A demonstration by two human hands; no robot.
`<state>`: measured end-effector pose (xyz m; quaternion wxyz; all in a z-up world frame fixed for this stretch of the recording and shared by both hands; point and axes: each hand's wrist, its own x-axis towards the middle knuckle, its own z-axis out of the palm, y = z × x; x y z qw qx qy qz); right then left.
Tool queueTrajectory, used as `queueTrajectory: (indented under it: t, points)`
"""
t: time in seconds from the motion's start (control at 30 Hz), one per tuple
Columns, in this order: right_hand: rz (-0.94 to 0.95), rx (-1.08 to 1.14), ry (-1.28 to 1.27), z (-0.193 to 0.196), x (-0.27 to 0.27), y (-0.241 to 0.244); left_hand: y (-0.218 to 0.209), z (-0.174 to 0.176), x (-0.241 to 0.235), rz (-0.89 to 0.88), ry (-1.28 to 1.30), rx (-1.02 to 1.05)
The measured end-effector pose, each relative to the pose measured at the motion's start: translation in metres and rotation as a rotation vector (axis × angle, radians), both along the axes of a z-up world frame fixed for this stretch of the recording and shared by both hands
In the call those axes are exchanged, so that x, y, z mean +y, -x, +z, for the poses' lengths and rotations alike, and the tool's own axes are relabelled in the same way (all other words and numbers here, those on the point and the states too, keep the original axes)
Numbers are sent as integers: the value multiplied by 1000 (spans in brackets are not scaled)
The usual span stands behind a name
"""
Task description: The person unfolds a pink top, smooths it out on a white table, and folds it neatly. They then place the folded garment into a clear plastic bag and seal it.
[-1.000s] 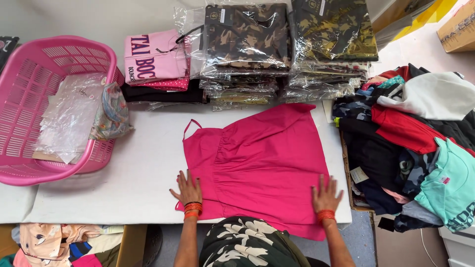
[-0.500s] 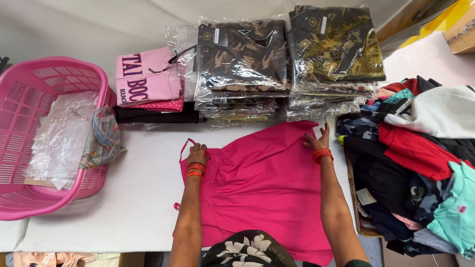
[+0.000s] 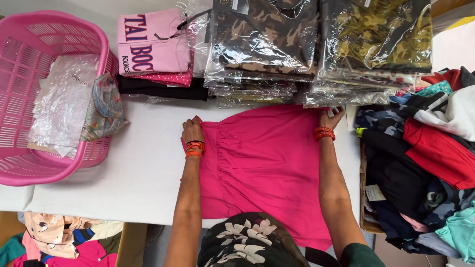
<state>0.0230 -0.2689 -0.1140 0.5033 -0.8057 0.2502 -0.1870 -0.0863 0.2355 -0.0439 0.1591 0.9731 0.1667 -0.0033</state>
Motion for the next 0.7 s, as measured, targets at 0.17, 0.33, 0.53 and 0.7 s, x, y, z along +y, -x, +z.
queueTrajectory:
  t: [0.17,0.33,0.53,0.7]
  points:
    - [-171,-72,22,47,63,72,26,-21,-28,-41,-227,-134]
    - [1129,23,810,39,115,172,82,-111,-65,-512,6,-297]
    - [329,639,848,26,-31,149,99,-27,-25,-338,-182,265]
    - [313,563,797,33,-50,145,110,-48,-27,-203,-94,198]
